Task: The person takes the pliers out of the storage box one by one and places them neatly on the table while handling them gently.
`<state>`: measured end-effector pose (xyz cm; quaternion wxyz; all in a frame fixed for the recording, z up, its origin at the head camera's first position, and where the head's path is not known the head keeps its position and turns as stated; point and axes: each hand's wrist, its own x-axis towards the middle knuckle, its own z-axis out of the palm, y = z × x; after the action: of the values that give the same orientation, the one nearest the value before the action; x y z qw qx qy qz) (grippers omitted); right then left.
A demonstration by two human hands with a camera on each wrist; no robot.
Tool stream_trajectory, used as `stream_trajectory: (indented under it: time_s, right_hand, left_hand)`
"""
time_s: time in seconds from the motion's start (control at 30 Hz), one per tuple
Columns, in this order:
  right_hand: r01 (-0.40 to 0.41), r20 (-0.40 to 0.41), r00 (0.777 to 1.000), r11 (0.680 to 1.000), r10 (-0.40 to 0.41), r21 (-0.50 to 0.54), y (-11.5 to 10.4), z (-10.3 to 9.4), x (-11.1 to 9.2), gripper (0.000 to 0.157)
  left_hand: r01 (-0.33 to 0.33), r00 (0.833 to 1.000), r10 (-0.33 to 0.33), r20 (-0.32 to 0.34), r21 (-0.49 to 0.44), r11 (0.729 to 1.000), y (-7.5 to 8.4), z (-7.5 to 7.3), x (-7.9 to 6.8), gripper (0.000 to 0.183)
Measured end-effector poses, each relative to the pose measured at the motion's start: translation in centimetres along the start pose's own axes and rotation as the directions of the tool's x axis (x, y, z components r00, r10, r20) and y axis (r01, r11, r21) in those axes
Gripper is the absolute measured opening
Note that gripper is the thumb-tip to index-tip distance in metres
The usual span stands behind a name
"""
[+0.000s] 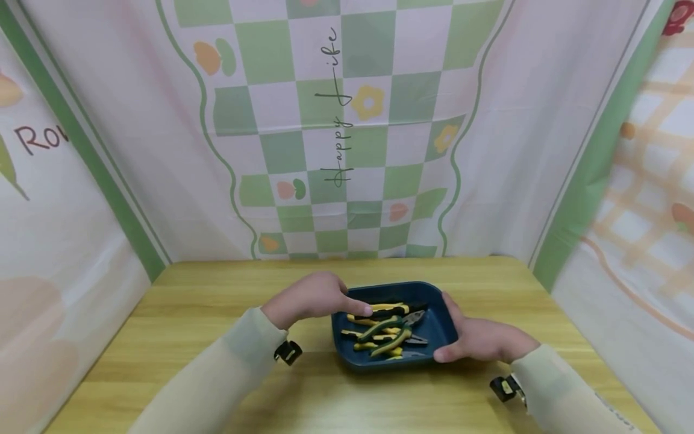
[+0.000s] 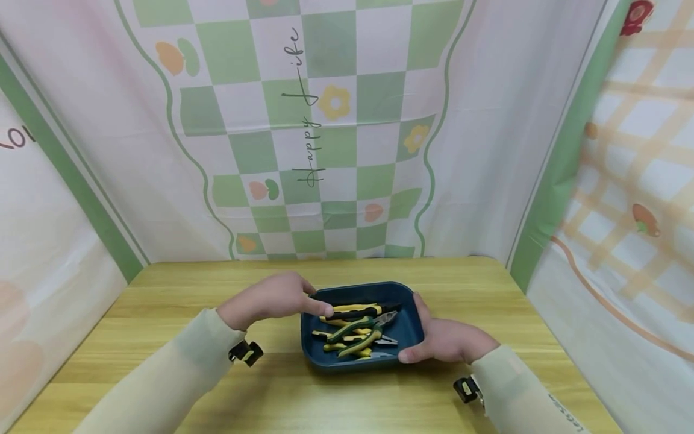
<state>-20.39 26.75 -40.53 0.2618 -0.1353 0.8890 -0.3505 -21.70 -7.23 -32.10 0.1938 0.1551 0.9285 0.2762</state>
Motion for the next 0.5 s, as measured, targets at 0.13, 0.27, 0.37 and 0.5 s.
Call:
stream_trajectory:
  time_s: [0.13, 0.27, 0.37, 0.5]
  right_hand:
    - [0.002, 0.008, 1.000, 1.000, -0.002, 0.010, 0.1, 0.0, 0.1, 0.131]
    - [-0.001, 0.015, 1.000, 1.000, 0.001, 0.017, 0.0, -0.1, 0.0, 0.131]
    - [0.001, 0.017, 1.000, 1.000, -0.001, 0.018, -0.1, -0.1, 0.0, 0.130]
    - [0.004, 0.015, 1.000, 1.000, -0.005, 0.014, -0.1, -0.1, -0.1, 0.130]
  left_hand:
    - [-0.007, 0.999, 0.008, 0.040, -0.039, 0.999, 0.0, 0.7, 0.5, 0.060]
    - [0.015, 0.998, -0.011, 0.064, -0.057, 0.998, 0.1, 1.6, 1.1, 0.064]
    - [0.020, 0.998, -0.018, 0.066, -0.036, 0.999, 0.1, 2.3, 1.6, 0.065]
    - [0.022, 0.998, -0.026, 0.065, 0.061, 0.998, 0.3, 3.3, 2.4, 0.066]
